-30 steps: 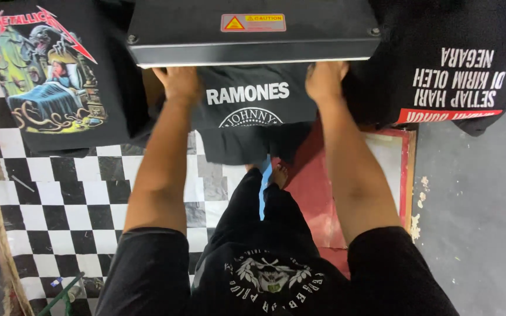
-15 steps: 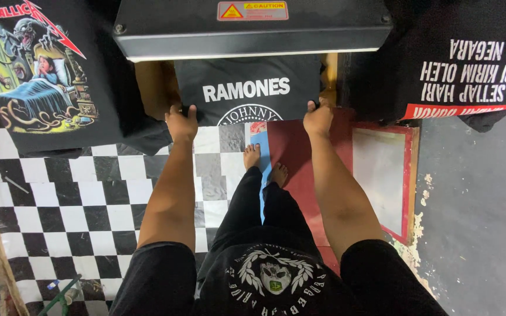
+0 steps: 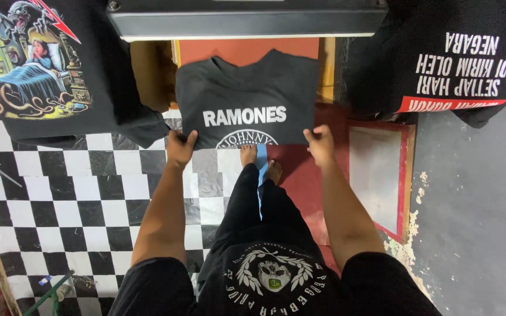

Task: Aligning t-shirts on a heat press machine and applying heat to transfer designs.

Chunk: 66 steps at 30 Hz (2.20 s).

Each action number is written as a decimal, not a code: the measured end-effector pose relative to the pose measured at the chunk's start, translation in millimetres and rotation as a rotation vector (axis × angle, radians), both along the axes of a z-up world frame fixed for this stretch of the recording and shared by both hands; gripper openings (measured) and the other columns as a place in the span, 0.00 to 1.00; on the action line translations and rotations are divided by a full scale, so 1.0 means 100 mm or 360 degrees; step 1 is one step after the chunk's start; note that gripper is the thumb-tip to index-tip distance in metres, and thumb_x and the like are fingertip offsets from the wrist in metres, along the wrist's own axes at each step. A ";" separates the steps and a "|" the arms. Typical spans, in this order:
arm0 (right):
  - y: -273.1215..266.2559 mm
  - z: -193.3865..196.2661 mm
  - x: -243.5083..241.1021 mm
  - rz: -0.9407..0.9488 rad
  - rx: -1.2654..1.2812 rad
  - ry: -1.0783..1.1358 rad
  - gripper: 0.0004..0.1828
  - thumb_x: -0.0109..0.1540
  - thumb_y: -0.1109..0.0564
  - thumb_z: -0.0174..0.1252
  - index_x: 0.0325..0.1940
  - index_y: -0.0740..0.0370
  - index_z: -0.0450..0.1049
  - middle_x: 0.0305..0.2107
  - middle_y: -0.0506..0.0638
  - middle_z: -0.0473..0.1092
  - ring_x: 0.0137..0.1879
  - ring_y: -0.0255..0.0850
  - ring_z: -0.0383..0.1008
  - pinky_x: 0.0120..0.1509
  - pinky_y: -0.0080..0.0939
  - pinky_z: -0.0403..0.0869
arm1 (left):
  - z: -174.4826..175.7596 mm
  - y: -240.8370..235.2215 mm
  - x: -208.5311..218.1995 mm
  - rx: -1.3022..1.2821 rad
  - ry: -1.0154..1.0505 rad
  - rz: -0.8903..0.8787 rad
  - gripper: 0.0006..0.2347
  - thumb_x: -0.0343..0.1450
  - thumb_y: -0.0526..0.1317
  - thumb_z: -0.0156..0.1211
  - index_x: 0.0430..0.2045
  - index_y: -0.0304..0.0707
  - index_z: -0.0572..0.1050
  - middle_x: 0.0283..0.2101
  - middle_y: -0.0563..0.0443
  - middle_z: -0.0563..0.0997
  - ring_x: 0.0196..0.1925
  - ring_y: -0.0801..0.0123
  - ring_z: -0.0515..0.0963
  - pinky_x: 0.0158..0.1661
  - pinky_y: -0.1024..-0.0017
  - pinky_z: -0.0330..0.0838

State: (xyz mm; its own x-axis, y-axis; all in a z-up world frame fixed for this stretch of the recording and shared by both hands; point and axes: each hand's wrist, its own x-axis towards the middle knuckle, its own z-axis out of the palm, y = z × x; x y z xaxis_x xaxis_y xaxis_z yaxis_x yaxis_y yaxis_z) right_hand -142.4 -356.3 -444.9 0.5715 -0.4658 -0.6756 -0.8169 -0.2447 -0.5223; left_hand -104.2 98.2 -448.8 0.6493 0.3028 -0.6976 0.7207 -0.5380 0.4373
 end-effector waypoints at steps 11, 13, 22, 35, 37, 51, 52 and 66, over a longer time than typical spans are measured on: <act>0.02 -0.22 -0.22 0.0219 -0.0651 -0.0632 0.10 0.59 0.57 0.69 0.31 0.59 0.72 0.38 0.56 0.78 0.45 0.58 0.78 0.50 0.54 0.76 | -0.53 -0.09 -0.24 -0.0284 -0.0514 0.0978 0.12 0.71 0.45 0.72 0.33 0.43 0.73 0.30 0.54 0.75 0.34 0.73 0.75 0.33 0.76 0.69; 0.03 -0.12 -0.23 0.0194 -0.0670 -0.0660 0.09 0.59 0.58 0.68 0.32 0.59 0.72 0.39 0.55 0.79 0.45 0.57 0.79 0.50 0.53 0.77 | -0.32 -0.09 -0.29 -0.0227 -0.0567 0.0962 0.09 0.73 0.41 0.69 0.32 0.43 0.72 0.30 0.55 0.74 0.35 0.73 0.74 0.34 0.76 0.68; 0.01 0.77 -0.07 -0.0443 -0.0033 -0.0656 0.12 0.51 0.68 0.60 0.37 0.59 0.70 0.29 0.46 0.64 0.37 0.34 0.63 0.41 0.33 0.67 | 0.83 -0.18 -0.39 0.0143 -0.0652 0.0259 0.09 0.81 0.46 0.53 0.46 0.46 0.63 0.42 0.42 0.79 0.49 0.49 0.80 0.47 0.54 0.72; -0.11 2.00 0.47 0.0100 0.0862 0.0114 0.30 0.58 0.55 0.71 0.63 0.60 0.72 0.50 0.54 0.70 0.47 0.41 0.78 0.38 0.35 0.78 | 1.66 -0.17 0.43 -0.1119 -0.0297 0.0521 0.11 0.72 0.40 0.67 0.47 0.41 0.77 0.34 0.45 0.80 0.36 0.64 0.84 0.36 0.67 0.80; -0.15 1.99 0.74 0.0149 0.0737 0.0076 0.37 0.59 0.49 0.71 0.70 0.55 0.68 0.59 0.55 0.68 0.53 0.42 0.76 0.35 0.32 0.76 | 1.64 -0.14 0.81 -0.1085 -0.0414 0.0508 0.16 0.72 0.40 0.68 0.54 0.42 0.76 0.38 0.43 0.79 0.38 0.63 0.83 0.38 0.66 0.81; -0.08 0.01 1.23 0.0464 -0.0405 -0.0400 0.28 0.58 0.49 0.70 0.59 0.60 0.75 0.50 0.62 0.76 0.60 0.59 0.75 0.62 0.61 0.74 | 0.58 -0.41 1.37 -0.0029 -0.0472 -0.0264 0.37 0.72 0.47 0.67 0.71 0.29 0.53 0.69 0.18 0.62 0.72 0.26 0.60 0.72 0.40 0.53; -0.10 -0.18 1.06 0.0461 -0.0402 -0.0393 0.28 0.58 0.49 0.70 0.59 0.60 0.75 0.50 0.62 0.76 0.60 0.59 0.75 0.62 0.61 0.74 | 0.33 -0.36 1.19 -0.0028 -0.0465 -0.0268 0.37 0.72 0.47 0.67 0.71 0.29 0.53 0.69 0.18 0.62 0.72 0.26 0.60 0.72 0.40 0.53; -0.13 -0.20 0.48 -0.0110 -0.0465 -0.0485 0.08 0.70 0.51 0.55 0.43 0.54 0.65 0.32 0.53 0.72 0.42 0.51 0.77 0.44 0.49 0.75 | -0.04 -0.22 0.52 0.0269 -0.0288 0.0217 0.17 0.74 0.56 0.60 0.48 0.50 0.68 0.47 0.42 0.81 0.55 0.46 0.80 0.55 0.51 0.74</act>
State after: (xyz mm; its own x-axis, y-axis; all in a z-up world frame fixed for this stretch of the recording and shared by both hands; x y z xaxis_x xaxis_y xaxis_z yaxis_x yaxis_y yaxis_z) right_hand -94.1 -368.9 -465.1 0.6852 -0.6568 -0.3149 -0.6557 -0.3680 -0.6593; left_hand -52.5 75.8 -452.5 0.7041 0.4980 -0.5062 0.7097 -0.5177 0.4779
